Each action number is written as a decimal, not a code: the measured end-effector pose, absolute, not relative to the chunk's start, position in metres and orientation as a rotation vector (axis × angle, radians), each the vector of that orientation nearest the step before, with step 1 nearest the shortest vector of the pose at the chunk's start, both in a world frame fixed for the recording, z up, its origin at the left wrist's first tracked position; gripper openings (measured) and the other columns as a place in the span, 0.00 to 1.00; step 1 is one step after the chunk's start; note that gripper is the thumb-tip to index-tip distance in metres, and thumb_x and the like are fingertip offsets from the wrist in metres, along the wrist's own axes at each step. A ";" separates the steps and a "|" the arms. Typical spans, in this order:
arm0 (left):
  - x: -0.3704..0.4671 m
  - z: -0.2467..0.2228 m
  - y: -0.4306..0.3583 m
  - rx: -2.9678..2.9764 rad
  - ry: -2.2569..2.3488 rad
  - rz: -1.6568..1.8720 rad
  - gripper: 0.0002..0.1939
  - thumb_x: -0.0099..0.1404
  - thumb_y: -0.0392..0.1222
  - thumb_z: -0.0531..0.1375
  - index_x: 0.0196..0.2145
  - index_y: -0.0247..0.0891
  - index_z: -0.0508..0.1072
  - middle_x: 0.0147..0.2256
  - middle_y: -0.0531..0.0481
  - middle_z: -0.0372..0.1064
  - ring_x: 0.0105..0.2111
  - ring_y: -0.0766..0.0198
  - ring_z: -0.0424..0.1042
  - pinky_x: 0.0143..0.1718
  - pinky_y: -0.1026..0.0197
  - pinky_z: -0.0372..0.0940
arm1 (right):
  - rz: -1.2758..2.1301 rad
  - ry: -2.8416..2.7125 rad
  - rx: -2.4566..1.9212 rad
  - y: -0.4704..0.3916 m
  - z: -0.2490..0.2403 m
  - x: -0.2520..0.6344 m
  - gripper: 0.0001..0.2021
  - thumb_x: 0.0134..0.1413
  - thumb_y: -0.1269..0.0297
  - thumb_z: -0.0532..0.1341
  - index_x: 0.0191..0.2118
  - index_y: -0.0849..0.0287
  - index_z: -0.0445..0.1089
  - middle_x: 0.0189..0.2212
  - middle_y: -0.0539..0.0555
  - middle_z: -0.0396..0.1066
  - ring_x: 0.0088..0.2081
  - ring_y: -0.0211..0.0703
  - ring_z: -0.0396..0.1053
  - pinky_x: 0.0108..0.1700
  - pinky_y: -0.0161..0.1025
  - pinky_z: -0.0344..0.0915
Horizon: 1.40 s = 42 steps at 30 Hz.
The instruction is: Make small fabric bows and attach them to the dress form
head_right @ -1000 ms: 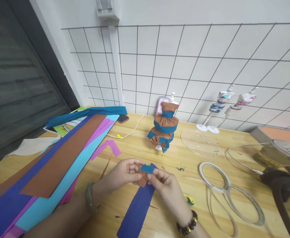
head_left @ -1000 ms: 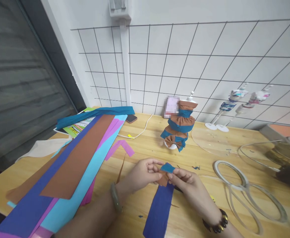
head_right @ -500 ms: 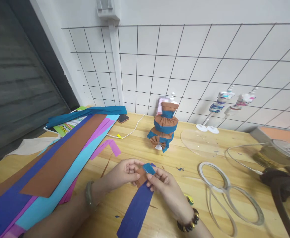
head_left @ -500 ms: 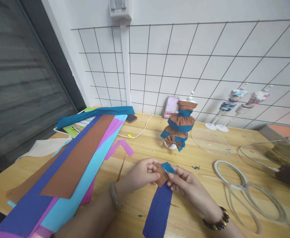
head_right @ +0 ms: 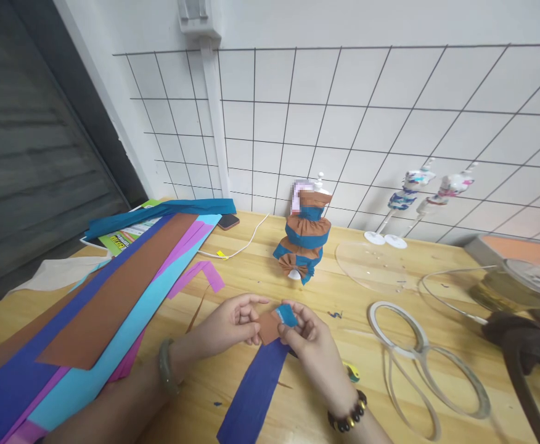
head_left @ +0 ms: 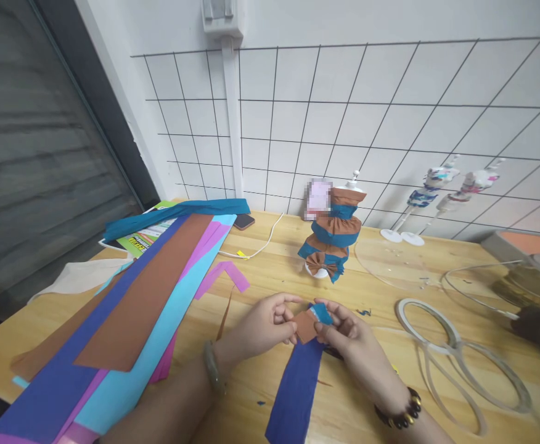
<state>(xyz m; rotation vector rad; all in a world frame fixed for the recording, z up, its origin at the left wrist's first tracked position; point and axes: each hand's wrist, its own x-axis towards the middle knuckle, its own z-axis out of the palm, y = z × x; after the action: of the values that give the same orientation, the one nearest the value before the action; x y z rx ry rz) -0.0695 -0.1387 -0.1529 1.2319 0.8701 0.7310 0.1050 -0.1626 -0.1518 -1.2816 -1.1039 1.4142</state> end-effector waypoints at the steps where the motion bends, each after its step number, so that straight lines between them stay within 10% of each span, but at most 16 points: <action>1: -0.070 -0.152 -0.138 1.217 0.873 0.738 0.23 0.53 0.34 0.57 0.48 0.34 0.61 0.25 0.56 0.61 0.25 0.68 0.69 0.29 0.64 0.63 | 1.421 -1.085 -1.272 -0.163 -0.151 0.105 0.21 0.39 0.61 0.66 0.43 0.58 0.66 0.28 0.48 0.68 0.23 0.33 0.62 0.28 0.33 0.61; 25: -0.069 -0.157 -0.139 1.258 0.828 0.799 0.28 0.51 0.36 0.62 0.50 0.35 0.58 0.31 0.52 0.63 0.31 0.69 0.65 0.34 0.64 0.60 | 1.423 -1.292 -1.151 -0.169 -0.157 0.094 0.23 0.41 0.61 0.66 0.48 0.55 0.64 0.41 0.55 0.69 0.41 0.46 0.67 0.39 0.40 0.65; 35: -0.068 -0.155 -0.137 1.267 0.872 0.872 0.26 0.51 0.35 0.60 0.49 0.34 0.60 0.28 0.54 0.63 0.30 0.70 0.65 0.33 0.66 0.59 | 1.366 -1.282 -1.214 -0.166 -0.157 0.095 0.25 0.39 0.59 0.66 0.46 0.58 0.64 0.21 0.45 0.62 0.23 0.36 0.61 0.26 0.35 0.60; 42: -0.067 -0.151 -0.140 1.497 1.010 1.000 0.24 0.55 0.34 0.57 0.51 0.37 0.59 0.31 0.51 0.65 0.32 0.67 0.66 0.36 0.63 0.61 | 1.428 -1.202 -1.203 -0.165 -0.155 0.097 0.24 0.38 0.59 0.67 0.44 0.59 0.64 0.28 0.50 0.67 0.29 0.39 0.66 0.33 0.37 0.63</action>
<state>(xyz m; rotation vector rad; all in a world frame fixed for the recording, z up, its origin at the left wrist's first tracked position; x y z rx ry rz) -0.0669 -0.1397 -0.1513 1.4970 1.0097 1.0004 0.0969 -0.1651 -0.1549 -1.2035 -1.2021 1.4281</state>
